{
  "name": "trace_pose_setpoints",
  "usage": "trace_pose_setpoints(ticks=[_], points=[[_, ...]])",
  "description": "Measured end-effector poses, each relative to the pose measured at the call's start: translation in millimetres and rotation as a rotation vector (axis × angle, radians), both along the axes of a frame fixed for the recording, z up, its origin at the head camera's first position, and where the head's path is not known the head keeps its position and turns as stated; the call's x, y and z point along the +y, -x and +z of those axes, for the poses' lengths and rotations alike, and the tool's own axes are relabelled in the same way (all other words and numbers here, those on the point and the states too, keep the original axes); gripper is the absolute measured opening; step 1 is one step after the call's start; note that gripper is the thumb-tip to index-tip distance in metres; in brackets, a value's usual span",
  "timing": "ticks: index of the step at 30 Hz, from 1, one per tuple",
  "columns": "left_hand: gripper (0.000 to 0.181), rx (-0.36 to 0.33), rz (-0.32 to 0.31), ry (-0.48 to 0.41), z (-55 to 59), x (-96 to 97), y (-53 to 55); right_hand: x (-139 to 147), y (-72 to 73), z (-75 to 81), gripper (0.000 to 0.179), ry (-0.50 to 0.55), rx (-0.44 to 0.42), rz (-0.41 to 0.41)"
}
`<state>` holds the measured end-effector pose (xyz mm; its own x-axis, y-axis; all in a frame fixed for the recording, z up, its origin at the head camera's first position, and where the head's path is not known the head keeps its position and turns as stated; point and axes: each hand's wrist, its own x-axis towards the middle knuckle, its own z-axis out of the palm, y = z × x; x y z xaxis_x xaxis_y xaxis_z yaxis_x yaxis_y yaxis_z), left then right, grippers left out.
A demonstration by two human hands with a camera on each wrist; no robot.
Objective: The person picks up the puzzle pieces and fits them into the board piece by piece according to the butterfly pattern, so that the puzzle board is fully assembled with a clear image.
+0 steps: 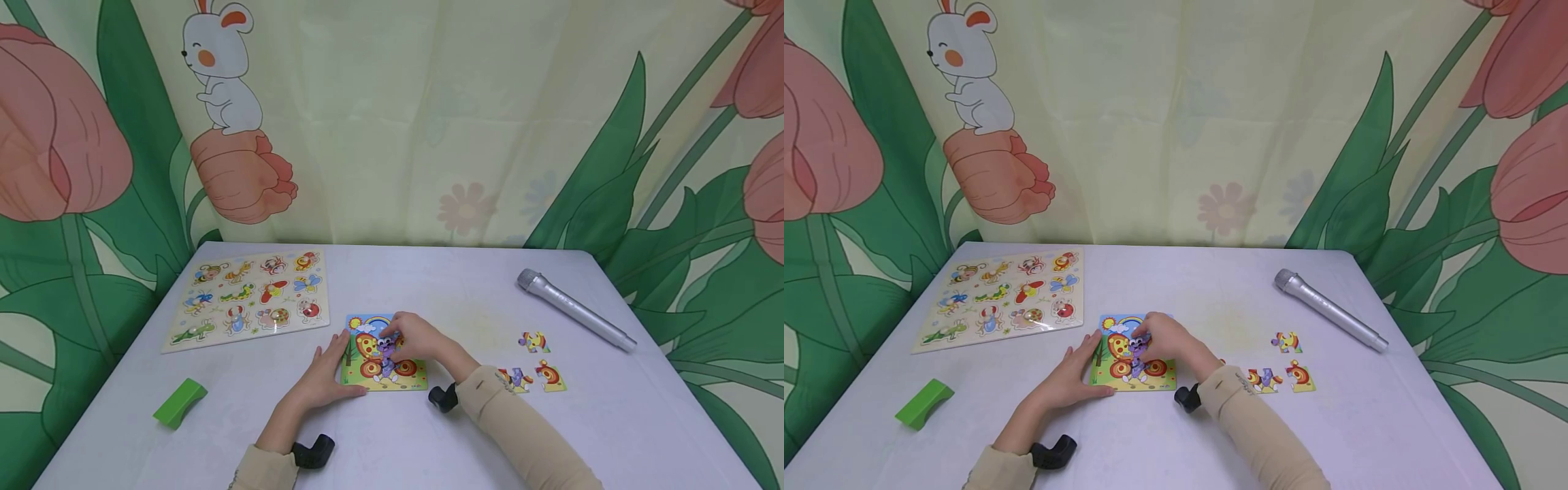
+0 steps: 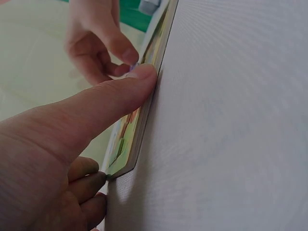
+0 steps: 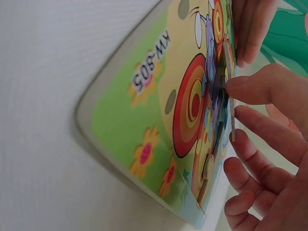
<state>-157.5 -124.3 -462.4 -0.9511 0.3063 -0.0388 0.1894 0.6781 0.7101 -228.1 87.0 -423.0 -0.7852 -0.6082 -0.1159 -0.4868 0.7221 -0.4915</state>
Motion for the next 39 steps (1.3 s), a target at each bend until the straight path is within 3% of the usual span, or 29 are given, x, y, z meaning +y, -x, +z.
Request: trace_pose_setpoints(ticks=[15, 30, 39], points=[[0.106, -0.003, 0.001, -0.001, -0.6, -0.3, 0.2, -4.5, -0.6, 0.9, 0.040, -0.033, -0.039, -0.038], [0.105, -0.012, 0.002, -0.008, 0.7, -0.6, 0.1, -2.6, -1.7, -1.5, 0.037, -0.060, -0.008, -0.022], [0.105, -0.013, 0.003, -0.012, -0.7, -0.1, 0.4, 3.4, -0.2, -3.7, 0.037, 0.030, -0.055, -0.024]])
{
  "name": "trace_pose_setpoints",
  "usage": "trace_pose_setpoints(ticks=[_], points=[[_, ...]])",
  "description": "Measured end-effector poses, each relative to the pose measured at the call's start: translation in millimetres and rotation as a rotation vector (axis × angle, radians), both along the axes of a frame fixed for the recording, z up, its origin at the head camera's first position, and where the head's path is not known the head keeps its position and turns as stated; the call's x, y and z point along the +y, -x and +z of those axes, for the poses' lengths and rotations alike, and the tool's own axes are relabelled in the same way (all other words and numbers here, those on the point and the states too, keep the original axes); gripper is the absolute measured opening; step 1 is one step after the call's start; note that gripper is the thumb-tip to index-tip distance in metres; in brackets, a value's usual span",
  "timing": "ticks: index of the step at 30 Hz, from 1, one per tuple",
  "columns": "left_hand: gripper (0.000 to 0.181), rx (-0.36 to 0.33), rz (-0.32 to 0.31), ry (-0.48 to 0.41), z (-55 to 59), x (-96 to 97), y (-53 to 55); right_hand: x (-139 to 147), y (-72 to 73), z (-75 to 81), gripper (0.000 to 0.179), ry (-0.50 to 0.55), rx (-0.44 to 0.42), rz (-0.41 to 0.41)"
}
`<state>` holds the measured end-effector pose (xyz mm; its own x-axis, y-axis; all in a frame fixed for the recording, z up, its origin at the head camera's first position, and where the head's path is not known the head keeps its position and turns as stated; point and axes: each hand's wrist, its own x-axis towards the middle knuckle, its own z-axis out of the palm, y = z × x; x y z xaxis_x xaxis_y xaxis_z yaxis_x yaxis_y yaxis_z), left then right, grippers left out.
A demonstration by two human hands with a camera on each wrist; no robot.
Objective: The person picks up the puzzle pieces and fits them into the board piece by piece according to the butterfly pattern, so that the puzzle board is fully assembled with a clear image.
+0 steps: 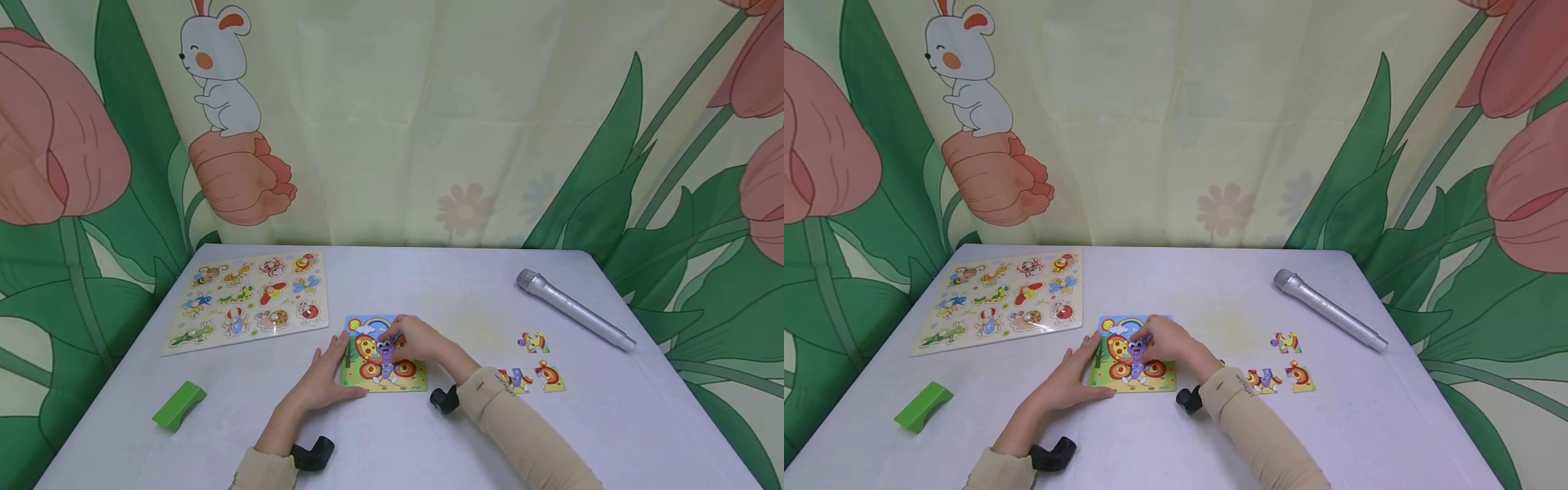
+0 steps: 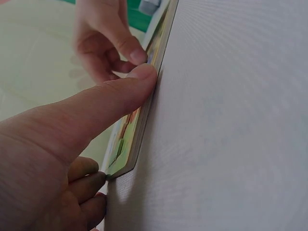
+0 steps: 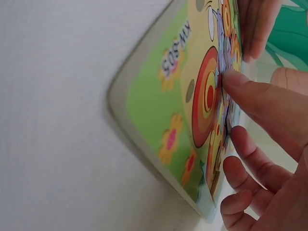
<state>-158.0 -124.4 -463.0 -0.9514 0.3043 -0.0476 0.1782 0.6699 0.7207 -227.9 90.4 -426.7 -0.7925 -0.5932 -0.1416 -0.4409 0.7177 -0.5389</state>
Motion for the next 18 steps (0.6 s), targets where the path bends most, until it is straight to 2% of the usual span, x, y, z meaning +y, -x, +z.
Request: trace_pose_setpoints(ticks=[8, 13, 18], points=[[0.104, 0.003, -0.003, -0.005, 0.3, -0.2, -0.3, 10, 0.0, 0.7, 0.037, 0.161, -0.054, 0.000], [0.105, 0.000, 0.001, 0.003, 0.1, 0.0, -0.2, 19, -0.9, 2.5, 0.037, 0.197, -0.003, 0.010], [0.106, 0.009, 0.004, -0.001, -1.1, 0.3, -0.2, 33, -5.9, 9.3, 0.039, 0.229, 0.024, -0.016]])
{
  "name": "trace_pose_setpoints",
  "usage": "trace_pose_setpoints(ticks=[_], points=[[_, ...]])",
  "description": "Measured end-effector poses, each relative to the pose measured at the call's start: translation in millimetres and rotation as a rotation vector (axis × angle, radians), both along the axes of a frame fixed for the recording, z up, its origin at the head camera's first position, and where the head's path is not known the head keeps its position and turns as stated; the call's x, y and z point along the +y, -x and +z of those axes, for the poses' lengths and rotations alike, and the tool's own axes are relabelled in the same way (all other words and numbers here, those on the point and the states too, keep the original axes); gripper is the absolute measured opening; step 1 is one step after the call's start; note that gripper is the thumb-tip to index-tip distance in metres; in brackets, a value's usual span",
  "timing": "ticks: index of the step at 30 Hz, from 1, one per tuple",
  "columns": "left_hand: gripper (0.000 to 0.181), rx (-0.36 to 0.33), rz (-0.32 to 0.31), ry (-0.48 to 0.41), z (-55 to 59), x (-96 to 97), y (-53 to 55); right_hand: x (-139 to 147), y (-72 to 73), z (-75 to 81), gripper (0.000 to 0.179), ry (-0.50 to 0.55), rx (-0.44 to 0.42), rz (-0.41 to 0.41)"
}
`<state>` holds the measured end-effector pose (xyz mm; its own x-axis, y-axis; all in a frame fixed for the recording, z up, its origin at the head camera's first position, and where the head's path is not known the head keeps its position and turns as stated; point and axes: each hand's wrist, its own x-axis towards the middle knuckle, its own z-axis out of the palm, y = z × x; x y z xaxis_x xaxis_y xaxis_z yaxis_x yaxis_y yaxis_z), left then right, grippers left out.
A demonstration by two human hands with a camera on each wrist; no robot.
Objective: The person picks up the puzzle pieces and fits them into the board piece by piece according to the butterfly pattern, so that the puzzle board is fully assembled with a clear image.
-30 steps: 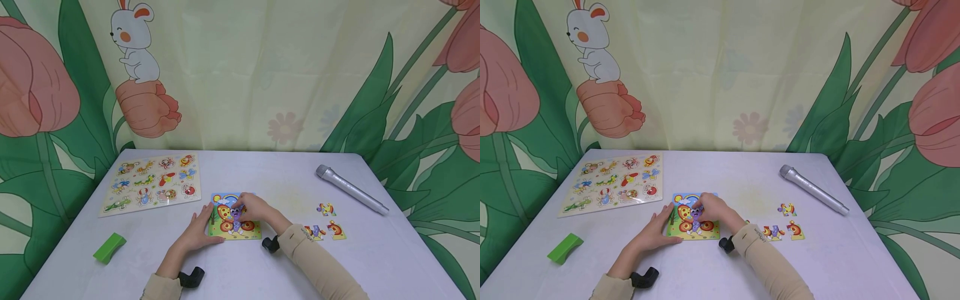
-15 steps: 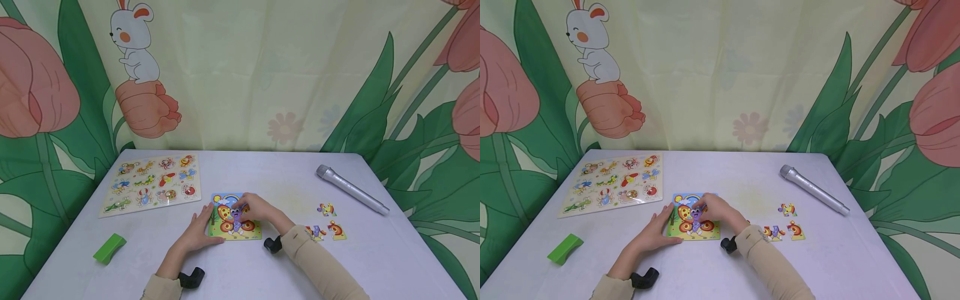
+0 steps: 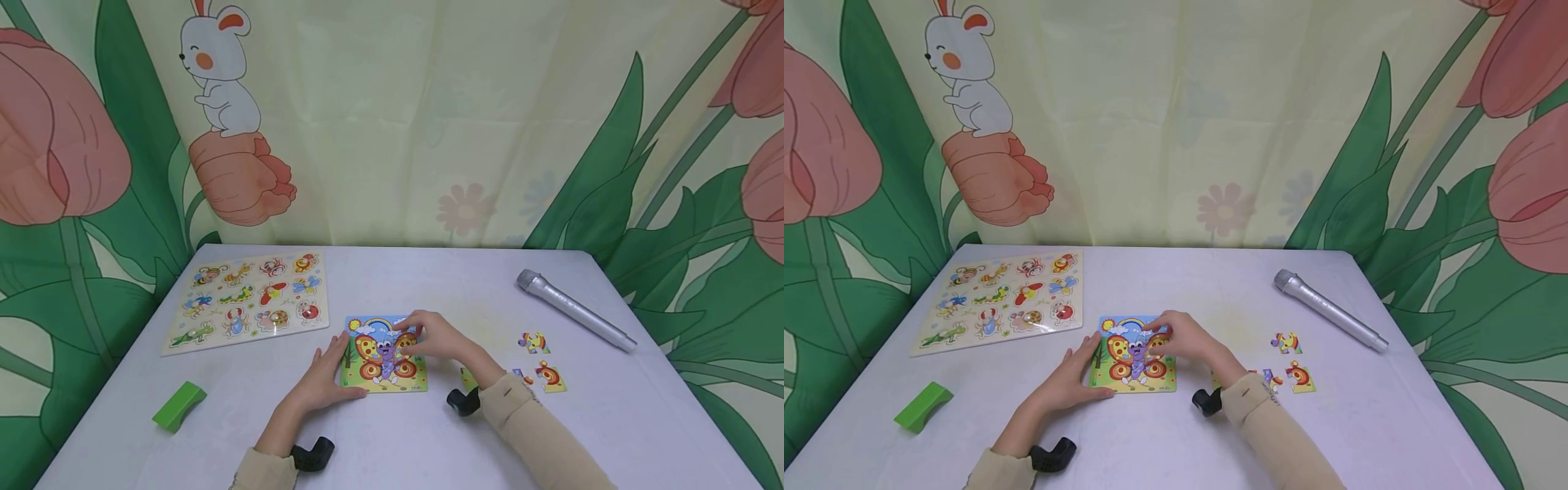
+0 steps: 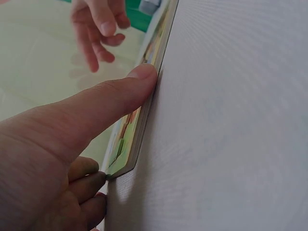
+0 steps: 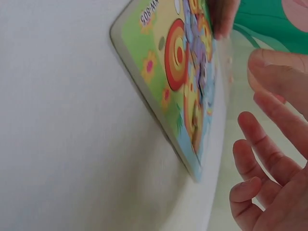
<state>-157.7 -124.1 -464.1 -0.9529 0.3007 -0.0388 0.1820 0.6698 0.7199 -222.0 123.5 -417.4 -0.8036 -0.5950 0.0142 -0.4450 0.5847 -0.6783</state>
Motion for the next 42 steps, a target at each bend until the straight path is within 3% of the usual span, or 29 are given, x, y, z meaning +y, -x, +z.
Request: trace_pose_setpoints(ticks=[9, 24, 35, 42], points=[[0.105, 0.003, 0.006, 0.001, 0.4, 0.3, -0.7, 42, -4.5, 6.2, 0.040, 0.032, 0.030, -0.103], [0.105, -0.005, 0.005, 0.003, 1.6, 0.9, -1.2, 140, -9.9, 12.0, 0.045, 0.020, 0.112, -0.287], [0.104, -0.003, 0.011, -0.008, 0.2, 1.5, -1.3, 190, -20.5, 4.7, 0.044, -0.084, 0.054, -0.424], [0.104, -0.008, 0.011, -0.018, 0.4, 1.3, -1.0, 212, -25.5, -2.5, 0.048, -0.173, -0.020, -0.460]])
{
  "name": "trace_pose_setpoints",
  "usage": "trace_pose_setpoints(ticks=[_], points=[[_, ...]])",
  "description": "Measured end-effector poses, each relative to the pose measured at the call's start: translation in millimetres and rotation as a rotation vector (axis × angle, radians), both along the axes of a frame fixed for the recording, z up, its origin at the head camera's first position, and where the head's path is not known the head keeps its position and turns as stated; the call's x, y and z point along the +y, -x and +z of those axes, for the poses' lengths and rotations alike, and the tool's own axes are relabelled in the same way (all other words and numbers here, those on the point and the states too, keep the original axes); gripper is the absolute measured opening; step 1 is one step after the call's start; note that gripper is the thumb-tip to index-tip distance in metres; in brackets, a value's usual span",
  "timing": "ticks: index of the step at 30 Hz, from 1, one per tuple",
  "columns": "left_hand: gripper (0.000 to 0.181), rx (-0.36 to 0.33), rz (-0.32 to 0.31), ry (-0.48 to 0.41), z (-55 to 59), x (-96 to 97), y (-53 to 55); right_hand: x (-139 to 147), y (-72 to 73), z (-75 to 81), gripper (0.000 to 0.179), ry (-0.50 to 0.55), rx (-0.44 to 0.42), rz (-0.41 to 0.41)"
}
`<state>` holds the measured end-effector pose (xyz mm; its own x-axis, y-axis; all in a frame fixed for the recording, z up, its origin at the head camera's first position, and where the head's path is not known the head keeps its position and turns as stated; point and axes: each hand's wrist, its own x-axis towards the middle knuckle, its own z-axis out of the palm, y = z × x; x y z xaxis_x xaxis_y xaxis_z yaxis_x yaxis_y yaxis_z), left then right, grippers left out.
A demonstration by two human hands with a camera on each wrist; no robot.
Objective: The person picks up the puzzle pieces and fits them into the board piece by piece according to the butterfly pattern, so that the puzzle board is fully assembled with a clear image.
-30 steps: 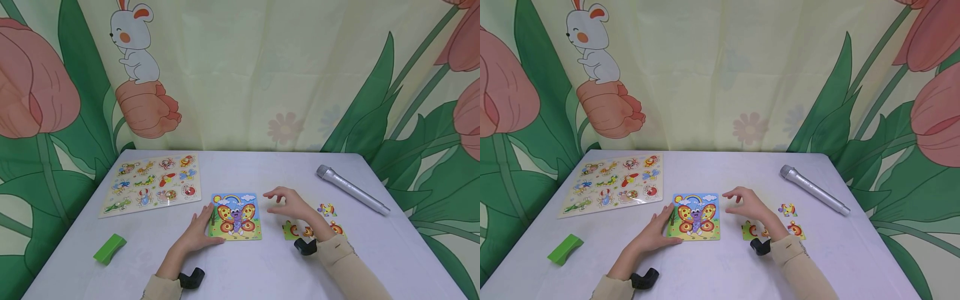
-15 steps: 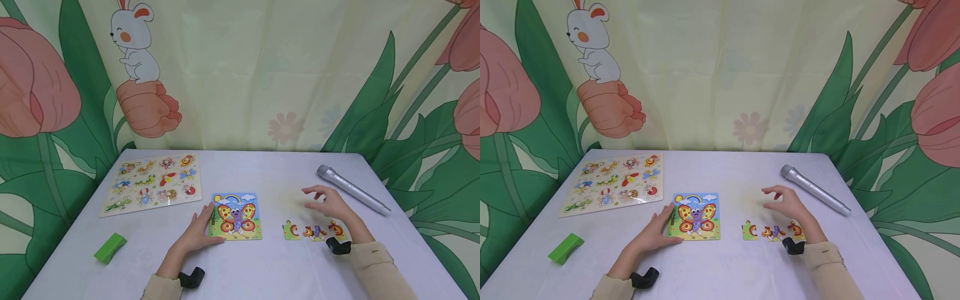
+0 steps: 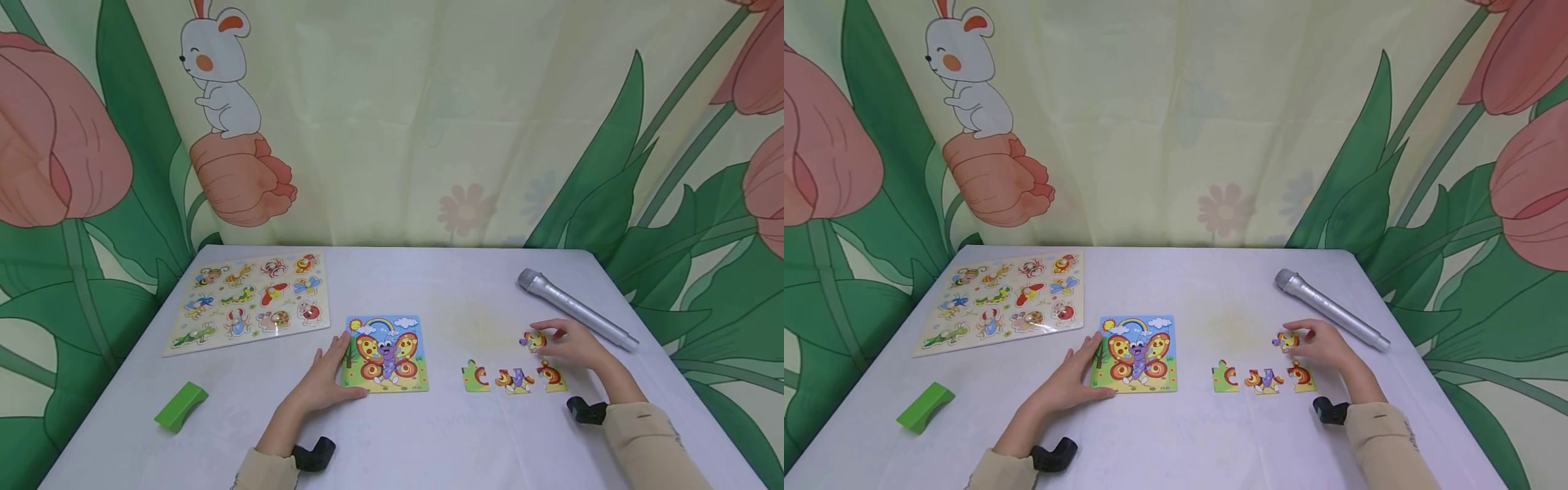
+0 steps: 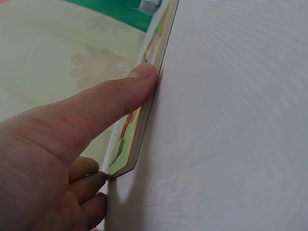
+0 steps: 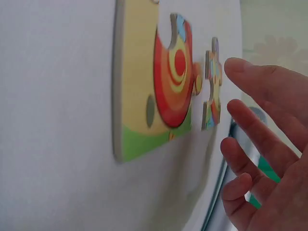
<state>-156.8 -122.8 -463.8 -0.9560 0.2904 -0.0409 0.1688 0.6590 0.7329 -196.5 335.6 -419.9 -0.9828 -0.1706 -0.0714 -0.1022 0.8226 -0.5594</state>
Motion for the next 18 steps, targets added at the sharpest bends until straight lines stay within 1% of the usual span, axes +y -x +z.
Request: trace_pose_setpoints(ticks=[6, 12, 18], points=[[0.105, -0.003, 0.000, 0.005, 0.5, -0.7, 0.2, 10.9, 1.7, -3.9, 0.049, -0.045, -0.044, -0.015], [0.105, 0.000, -0.003, 0.001, 1.2, -0.9, -0.8, 12.2, 4.8, -8.1, 0.046, -0.066, -0.036, -0.021], [0.105, 0.006, -0.004, -0.005, 1.7, 0.0, -1.2, 11.0, 4.5, -6.8, 0.045, -0.067, -0.017, 0.001]])
